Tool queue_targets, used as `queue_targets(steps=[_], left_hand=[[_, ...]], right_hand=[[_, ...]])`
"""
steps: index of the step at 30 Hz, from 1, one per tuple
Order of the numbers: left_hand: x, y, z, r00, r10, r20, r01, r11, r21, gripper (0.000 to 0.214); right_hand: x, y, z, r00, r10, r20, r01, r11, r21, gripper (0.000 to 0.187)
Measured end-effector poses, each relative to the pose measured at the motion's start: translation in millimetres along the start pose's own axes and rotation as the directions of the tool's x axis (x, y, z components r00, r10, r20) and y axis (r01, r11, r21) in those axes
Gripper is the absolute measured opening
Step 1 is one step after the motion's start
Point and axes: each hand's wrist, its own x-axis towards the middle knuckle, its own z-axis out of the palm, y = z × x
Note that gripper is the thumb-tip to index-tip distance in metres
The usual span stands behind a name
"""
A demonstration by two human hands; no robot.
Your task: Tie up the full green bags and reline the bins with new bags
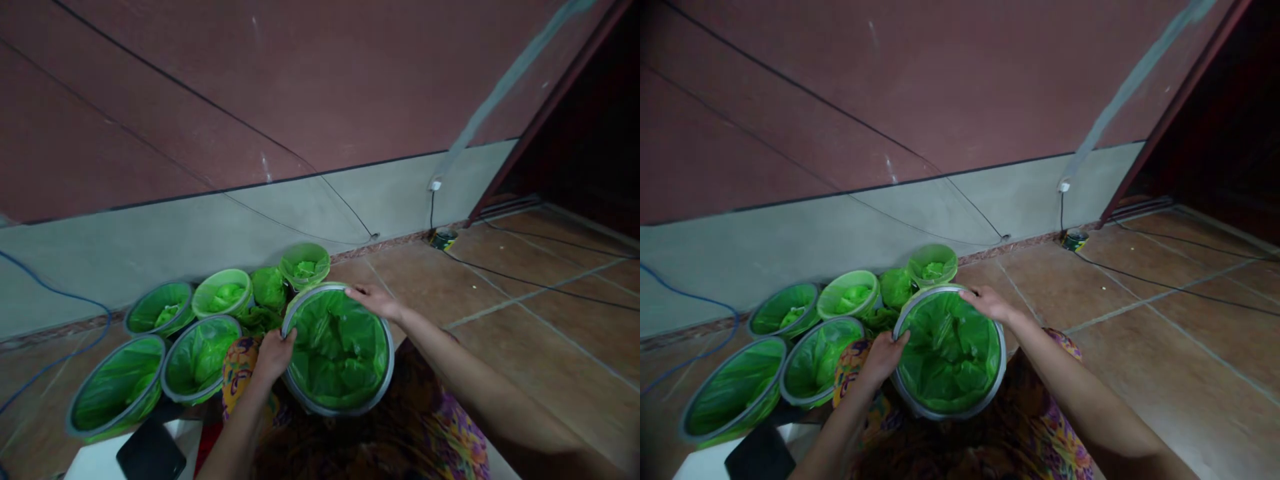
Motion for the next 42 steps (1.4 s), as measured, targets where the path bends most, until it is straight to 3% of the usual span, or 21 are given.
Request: queue_targets(steps=[4, 7, 10, 12, 14, 16, 23, 28, 32, 37, 42], left_hand=[[-11.7, 1.1, -12.5, 0.999, 0.044, 0.009, -0.044, 0.993, 0.114, 0.03], [-21.2, 0.7, -25.0, 0.996, 0.087, -0.003, -0.086, 0.986, 0.14, 0.026], [-24.5, 4.1, -36.5, 0.993, 0.118, 0.013, -0.118, 0.993, 0.02, 0.022], [-22.9, 8.5, -40.7, 0.984, 0.152, 0.095, -0.13, 0.97, -0.207, 0.027], [-19.1, 12.7, -41.0, 0.956, 0.21, 0.205, -0.102, 0.893, -0.439, 0.042], [-14.2, 14.8, -38.1, 0.934, 0.226, 0.276, -0.039, 0.834, -0.551, 0.046], [-3.3, 3.1, -25.7, 0.956, 0.159, 0.245, 0.03, 0.781, -0.624, 0.033], [-2.4, 4.9, -17.5, 0.974, 0.092, 0.207, 0.072, 0.74, -0.669, 0.027], [1.2, 10.3, -14.8, 0.972, 0.063, 0.227, 0.108, 0.738, -0.666, 0.028], [4.9, 10.0, -15.1, 0.961, 0.088, 0.263, 0.132, 0.692, -0.71, 0.027], [5.3, 4.0, -11.5, 0.969, 0.029, 0.246, 0.171, 0.643, -0.747, 0.027]], right_hand=[[-5.5, -3.3, 10.0, 0.996, -0.024, 0.086, -0.001, 0.959, 0.284, 0.039], [-19.6, -8.4, 16.7, 0.987, -0.013, 0.158, -0.071, 0.855, 0.514, 0.035], [-34.2, -5.8, 22.6, 0.978, 0.036, 0.206, -0.167, 0.728, 0.665, 0.034], [-42.9, -1.3, 25.7, 0.976, 0.052, 0.213, -0.191, 0.674, 0.713, 0.035], [-49.2, 3.3, 27.8, 0.973, 0.055, 0.224, -0.204, 0.656, 0.726, 0.041], [-51.5, 7.3, 29.4, 0.975, 0.073, 0.209, -0.205, 0.655, 0.727, 0.046], [-44.0, 17.1, 34.6, 0.989, 0.114, 0.092, -0.145, 0.689, 0.71, 0.044], [-43.7, 18.0, 22.4, 0.966, 0.134, 0.219, -0.241, 0.768, 0.593, 0.038], [-27.8, 1.6, 17.4, 0.956, 0.169, 0.238, -0.274, 0.801, 0.532, 0.038], [10.0, -30.1, 38.4, 0.962, 0.118, 0.246, -0.225, 0.853, 0.472, 0.035], [31.5, -32.7, 52.1, 0.953, 0.274, 0.13, -0.303, 0.859, 0.412, 0.021]])
